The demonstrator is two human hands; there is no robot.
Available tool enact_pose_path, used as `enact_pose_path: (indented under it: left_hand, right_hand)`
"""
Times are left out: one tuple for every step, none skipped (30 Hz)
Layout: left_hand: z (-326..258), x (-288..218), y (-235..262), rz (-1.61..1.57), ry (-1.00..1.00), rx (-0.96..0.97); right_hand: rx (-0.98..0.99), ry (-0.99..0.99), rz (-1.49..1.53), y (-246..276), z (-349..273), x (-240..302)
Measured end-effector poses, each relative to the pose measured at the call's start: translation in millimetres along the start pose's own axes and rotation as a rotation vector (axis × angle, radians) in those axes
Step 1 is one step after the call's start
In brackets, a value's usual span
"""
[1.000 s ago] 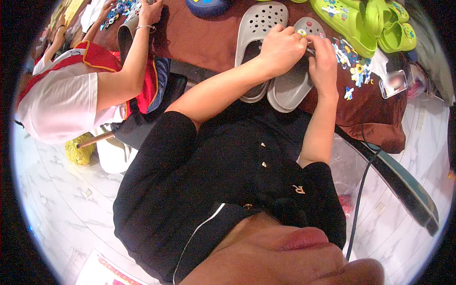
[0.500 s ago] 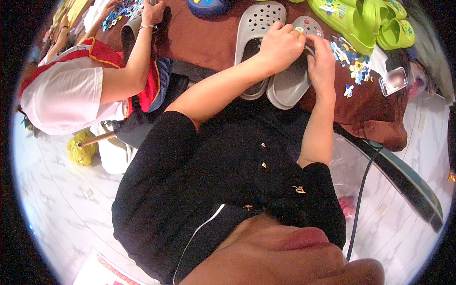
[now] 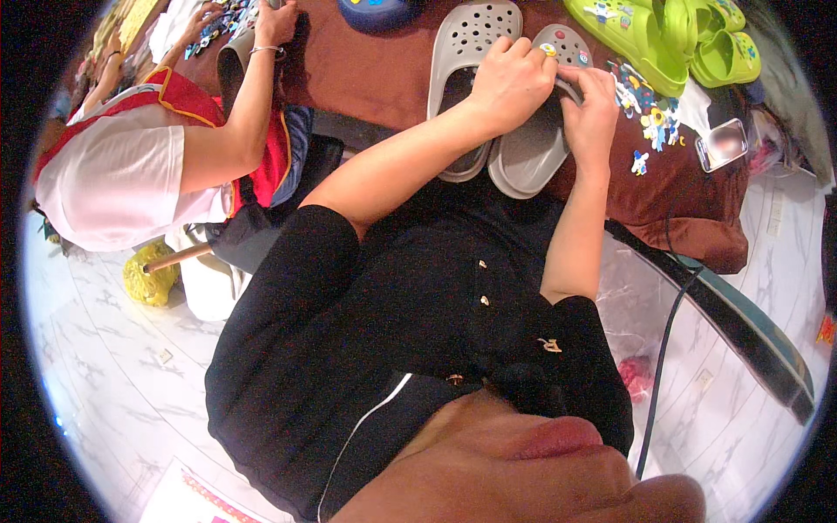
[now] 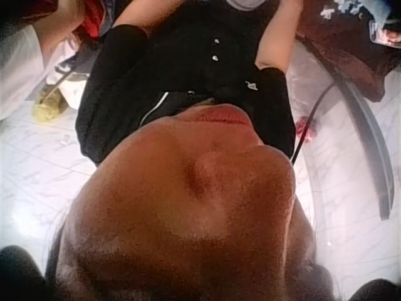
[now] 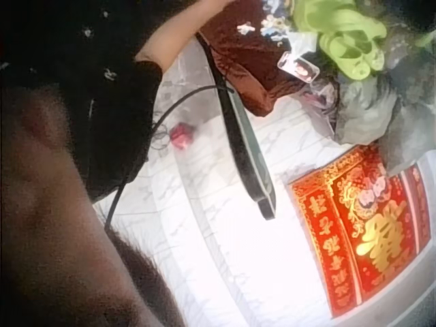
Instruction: Attaching decorative charms to the holes of rubber clogs.
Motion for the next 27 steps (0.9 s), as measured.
enact_pose_path:
  left_hand:
    - [0.2, 0.3, 1.1, -0.007, 0.014, -0.027]
    - [0.1, 0.9, 2.1, -0.013, 0.029, -0.053]
    - [0.1, 1.5, 0.6, -0.014, 0.03, -0.051]
    - [0.1, 1.4, 0.0, -0.021, 0.018, -0.065]
    - [-0.2, 1.0, -0.6, -0.028, 0.007, -0.078]
    - [-0.2, 1.3, -1.5, -0.028, 0.009, -0.075]
    - [-0.3, 0.9, -3.2, -0.03, 0.002, -0.06]
    - [-0.5, 0.5, -4.8, -0.033, -0.004, -0.045]
    - [-0.3, -0.1, -4.8, -0.034, -0.003, -0.042]
    - [0.1, -1.3, -5.4, -0.024, -0.01, -0.031]
    - [0.5, -2.6, -5.8, -0.015, -0.017, -0.021]
    - [0.4, -2.7, -5.9, -0.015, -0.018, -0.02]
    - [0.3, -2.5, -6.5, -0.016, -0.014, -0.01]
    - [0.3, -2.4, -7.0, -0.017, -0.011, 0.0]
    - [0.3, -2.4, -7.1, -0.017, -0.011, 0.0]
    - [0.3, -2.3, -7.3, -0.022, -0.008, 0.002]
    - [0.3, -2.2, -7.6, -0.027, -0.006, 0.004]
    - [0.5, -1.8, -8.2, -0.026, -0.003, 0.004]
    - [1.5, -1.5, -6.5, -0.048, -0.002, -0.037]
    - [2.0, -1.4, -4.4, -0.07, -0.001, -0.078]
    - [2.2, -1.7, -5.5, -0.069, 0.0, -0.079]
    - [2.0, -0.9, -7.4, -0.077, 0.019, -0.065]
    - [2.0, 0.1, -9.0, -0.086, 0.038, -0.051]
    - [2.2, -0.3, -9.1, -0.085, 0.038, -0.051]
    - [2.4, -0.5, -8.2, -0.078, 0.039, -0.063]
    - [2.3, -0.3, -7.1, -0.07, 0.039, -0.075]
    - [1.9, -0.2, -7.6, -0.07, 0.038, -0.076]
  right_hand:
    - [0.013, -0.013, 0.009, 0.6, 1.2, -1.1]
    - [0.026, -0.026, 0.017, 0.4, 1.5, -2.8]
    - [0.027, -0.028, 0.018, 0.0, 2.3, -4.4]
    - [0.026, 0.004, 0.008, -0.7, 3.3, -4.1]
    - [0.024, 0.035, -0.002, -1.2, 3.7, -3.2]
    - [0.027, 0.033, 0.0, -2.1, 3.4, -3.8]
    - [0.024, 0.054, -0.025, -2.8, 2.7, -2.4]
    - [0.021, 0.075, -0.049, -3.4, 2.1, -1.2]
    - [0.023, 0.073, -0.048, -3.6, 1.3, -1.7]
    - [0.022, 0.076, -0.06, -3.6, 0.6, -1.8]
    - [0.02, 0.079, -0.072, -3.4, 0.0, -1.9]
    - [0.02, 0.078, -0.071, -3.7, 0.0, -2.0]
    - [0.026, 0.083, -0.068, -4.2, 0.2, -1.6]
    - [0.031, 0.087, -0.065, -4.5, 0.4, -1.1]
    - [0.032, 0.087, -0.065, -3.9, 0.7, -1.4]
    - [0.039, 0.095, -0.064, -3.5, 1.1, -1.4]
    - [0.047, 0.103, -0.063, -2.9, 1.4, -1.7]
    - [0.049, 0.105, -0.062, -2.1, 2.2, -2.3]
    - [0.069, 0.094, -0.058, -2.6, 3.2, -4.2]
    - [0.088, 0.083, -0.055, -3.1, 4.1, -5.5]
    - [0.088, 0.084, -0.054, -2.4, 5.2, -5.7]
    - [0.101, 0.074, -0.036, -2.5, 6.4, -6.3]
    - [0.113, 0.064, -0.018, -2.9, 7.2, -7.0]
    - [0.113, 0.064, -0.018, -2.9, 7.4, -7.3]
    - [0.116, 0.058, 0.0, -3.4, 7.6, -8.2]
    - [0.118, 0.052, 0.017, -3.7, 7.8, -8.3]
    - [0.117, 0.053, 0.017, -2.9, 8.1, -7.5]
Point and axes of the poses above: each hand's wrist, its own z-axis towards the middle knuckle, its own y-axis out of the back of the hand, x = y × z, the point moved 7 cm from there along z, towards the middle knuckle
